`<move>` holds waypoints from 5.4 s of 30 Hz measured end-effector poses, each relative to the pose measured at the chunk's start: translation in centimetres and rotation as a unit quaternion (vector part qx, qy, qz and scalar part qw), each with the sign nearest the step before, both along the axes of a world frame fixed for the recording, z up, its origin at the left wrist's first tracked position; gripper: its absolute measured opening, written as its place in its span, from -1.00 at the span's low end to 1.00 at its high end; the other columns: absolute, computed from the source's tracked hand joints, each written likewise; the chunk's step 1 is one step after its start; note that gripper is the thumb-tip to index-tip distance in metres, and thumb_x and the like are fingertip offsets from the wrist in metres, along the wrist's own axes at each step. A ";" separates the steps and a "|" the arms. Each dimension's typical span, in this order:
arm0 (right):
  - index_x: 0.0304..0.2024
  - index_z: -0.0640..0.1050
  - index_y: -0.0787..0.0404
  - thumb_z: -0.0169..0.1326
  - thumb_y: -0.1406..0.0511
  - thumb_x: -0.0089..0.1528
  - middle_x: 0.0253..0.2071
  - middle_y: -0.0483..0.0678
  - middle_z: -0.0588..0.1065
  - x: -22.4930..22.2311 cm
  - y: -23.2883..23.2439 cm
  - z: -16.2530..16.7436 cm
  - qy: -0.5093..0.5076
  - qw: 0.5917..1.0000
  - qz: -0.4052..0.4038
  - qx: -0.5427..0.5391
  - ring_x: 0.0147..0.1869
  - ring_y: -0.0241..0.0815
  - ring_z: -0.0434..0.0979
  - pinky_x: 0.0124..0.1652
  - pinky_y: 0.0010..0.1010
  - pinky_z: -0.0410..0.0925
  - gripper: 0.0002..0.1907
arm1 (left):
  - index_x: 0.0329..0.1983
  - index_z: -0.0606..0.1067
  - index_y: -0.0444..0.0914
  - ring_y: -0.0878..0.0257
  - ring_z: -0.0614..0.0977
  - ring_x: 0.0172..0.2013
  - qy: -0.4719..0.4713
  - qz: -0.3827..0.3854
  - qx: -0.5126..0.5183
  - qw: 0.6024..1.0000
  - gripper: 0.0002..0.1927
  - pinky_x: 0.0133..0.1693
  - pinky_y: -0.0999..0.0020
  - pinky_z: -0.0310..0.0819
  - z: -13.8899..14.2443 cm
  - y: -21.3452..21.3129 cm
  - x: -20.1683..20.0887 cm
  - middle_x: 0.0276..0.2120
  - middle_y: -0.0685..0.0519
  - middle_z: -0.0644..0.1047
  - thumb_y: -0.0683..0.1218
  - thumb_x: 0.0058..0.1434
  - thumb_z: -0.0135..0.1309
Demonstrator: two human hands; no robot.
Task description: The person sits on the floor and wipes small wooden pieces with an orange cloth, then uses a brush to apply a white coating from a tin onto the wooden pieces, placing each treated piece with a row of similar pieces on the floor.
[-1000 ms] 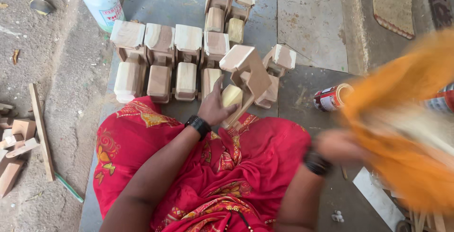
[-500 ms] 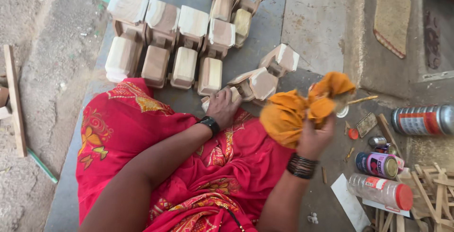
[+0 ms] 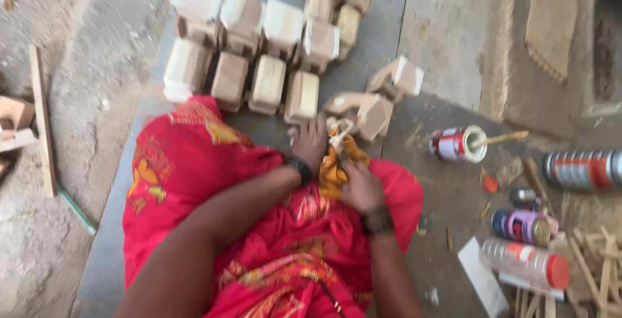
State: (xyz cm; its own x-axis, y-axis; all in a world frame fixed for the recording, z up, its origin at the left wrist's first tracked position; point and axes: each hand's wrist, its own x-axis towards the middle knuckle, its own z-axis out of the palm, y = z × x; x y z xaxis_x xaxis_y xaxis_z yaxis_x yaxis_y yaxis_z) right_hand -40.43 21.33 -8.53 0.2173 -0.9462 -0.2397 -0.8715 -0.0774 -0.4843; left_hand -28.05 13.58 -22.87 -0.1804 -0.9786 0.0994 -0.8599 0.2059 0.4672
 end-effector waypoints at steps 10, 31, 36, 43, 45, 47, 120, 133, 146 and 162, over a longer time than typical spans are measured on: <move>0.12 0.58 0.09 0.18 0.40 0.06 -0.08 0.13 0.58 -6.4 2.3 21.6 -0.227 0.735 -0.033 -0.638 -0.02 0.03 0.63 -0.01 -0.18 0.47 -0.48 | 0.42 0.22 -0.03 -0.24 0.59 -0.10 0.094 -0.123 0.076 0.985 -0.21 -0.24 -0.05 0.59 3.1 1.6 1.3 0.22 -0.37 0.29 0.06 0.09 0.17; 0.12 0.63 -0.03 0.18 0.34 0.06 0.07 0.17 0.53 -22.3 2.4 2.6 0.202 0.925 -0.312 -0.074 0.16 0.18 0.52 0.14 -0.07 0.39 -0.47 | 0.46 0.20 0.00 -0.16 0.65 -0.20 -0.028 -0.111 0.165 0.980 -0.25 -0.25 -0.06 0.62 3.6 1.3 1.5 0.17 -0.24 0.32 0.10 0.18 0.12; 0.33 0.44 0.14 0.09 0.48 0.01 0.20 0.19 0.47 -24.2 9.5 3.9 0.088 0.915 -0.345 -0.189 0.28 0.20 0.45 0.22 -0.12 0.30 -0.24 | 0.48 0.16 -0.04 -0.22 0.65 -0.21 -0.024 -0.132 0.182 0.974 -0.18 -0.25 -0.02 0.63 4.0 1.8 1.6 0.29 -0.31 0.24 0.14 0.16 0.13; 0.29 0.50 0.14 0.14 0.48 0.08 0.21 0.10 0.51 -28.5 16.1 7.4 0.126 0.820 -0.482 -0.282 0.34 0.06 0.51 0.36 -0.21 0.33 -0.33 | 0.50 0.16 -0.07 -0.27 0.64 -0.23 -0.025 -0.154 0.150 0.976 -0.17 -0.22 -0.06 0.59 4.9 1.7 2.5 0.27 -0.37 0.25 0.20 0.20 0.13; 0.33 0.50 0.15 0.18 0.47 0.09 0.25 0.14 0.50 -30.6 17.0 7.3 0.199 0.806 -0.475 -0.294 0.38 0.12 0.47 0.40 -0.16 0.31 -0.31 | 0.50 0.17 -0.07 -0.28 0.64 -0.23 -0.024 -0.155 0.145 0.977 -0.17 -0.22 -0.06 0.59 5.1 1.7 2.4 0.26 -0.36 0.26 0.19 0.20 0.13; 0.34 0.50 0.14 0.32 0.38 -0.01 0.30 0.22 0.43 -32.1 17.7 6.3 0.297 0.787 -0.488 -0.233 0.36 0.29 0.38 0.26 0.11 0.29 -0.19 | 0.50 0.18 -0.06 -0.27 0.64 -0.22 -0.019 -0.151 0.127 0.980 -0.18 -0.22 -0.06 0.59 5.1 1.7 2.5 0.25 -0.33 0.28 0.19 0.20 0.13; 0.54 -0.06 -0.12 0.40 0.10 -0.04 0.48 0.28 0.03 -12.5 -9.5 -8.3 0.161 0.955 -0.246 -0.029 0.34 0.33 0.37 0.16 0.00 0.38 0.25 | 0.53 0.14 0.06 -0.07 0.54 -0.16 -0.116 0.189 0.101 0.970 -0.16 -0.28 0.14 0.59 4.1 -10.5 9.2 -0.06 -0.19 0.37 -0.03 0.16 0.13; 0.53 0.02 -0.19 0.44 0.26 -0.19 0.35 0.23 0.24 -13.2 -10.9 -9.6 0.076 0.933 -0.350 -0.033 0.31 0.24 0.44 0.23 -0.07 0.38 0.33 | 0.48 0.21 0.10 -0.16 0.57 -0.11 -0.033 -0.031 0.033 0.998 -0.29 -0.28 0.02 0.63 3.2 -4.7 -5.9 0.01 -0.30 0.38 -0.10 0.22 -0.01; 0.44 0.33 0.10 0.16 0.39 0.16 0.32 0.17 0.34 -15.1 -8.8 -8.9 0.018 0.850 -0.360 -0.384 0.43 0.20 0.33 0.39 -0.02 0.21 -0.23 | 0.42 0.19 -0.16 -0.04 0.46 0.18 -0.102 -0.202 0.232 0.946 -0.32 0.17 0.01 0.35 5.4 0.8 0.3 0.20 -0.14 0.41 0.14 0.28 0.00; 0.50 -0.06 0.20 0.67 0.20 -0.28 0.45 0.25 0.18 -32.0 -2.9 -6.9 -0.023 0.687 -0.614 -0.389 0.51 0.16 0.21 0.41 -0.17 0.14 0.53 | -0.28 0.53 -0.18 -0.17 0.63 -0.19 0.020 -0.381 0.279 0.881 -0.80 -0.11 -0.12 0.48 6.3 5.3 7.2 -0.30 -0.17 0.61 0.00 0.22 -0.04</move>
State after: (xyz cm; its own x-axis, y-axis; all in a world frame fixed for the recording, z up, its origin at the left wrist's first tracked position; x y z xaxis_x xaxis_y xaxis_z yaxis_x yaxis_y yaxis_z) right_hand -72.41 18.45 -15.41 -0.8678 -0.2614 0.4226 -0.4969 0.4498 -0.7422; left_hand -20.84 18.84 -16.54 -0.8138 -0.4725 -0.3383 -0.5517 0.4454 0.7051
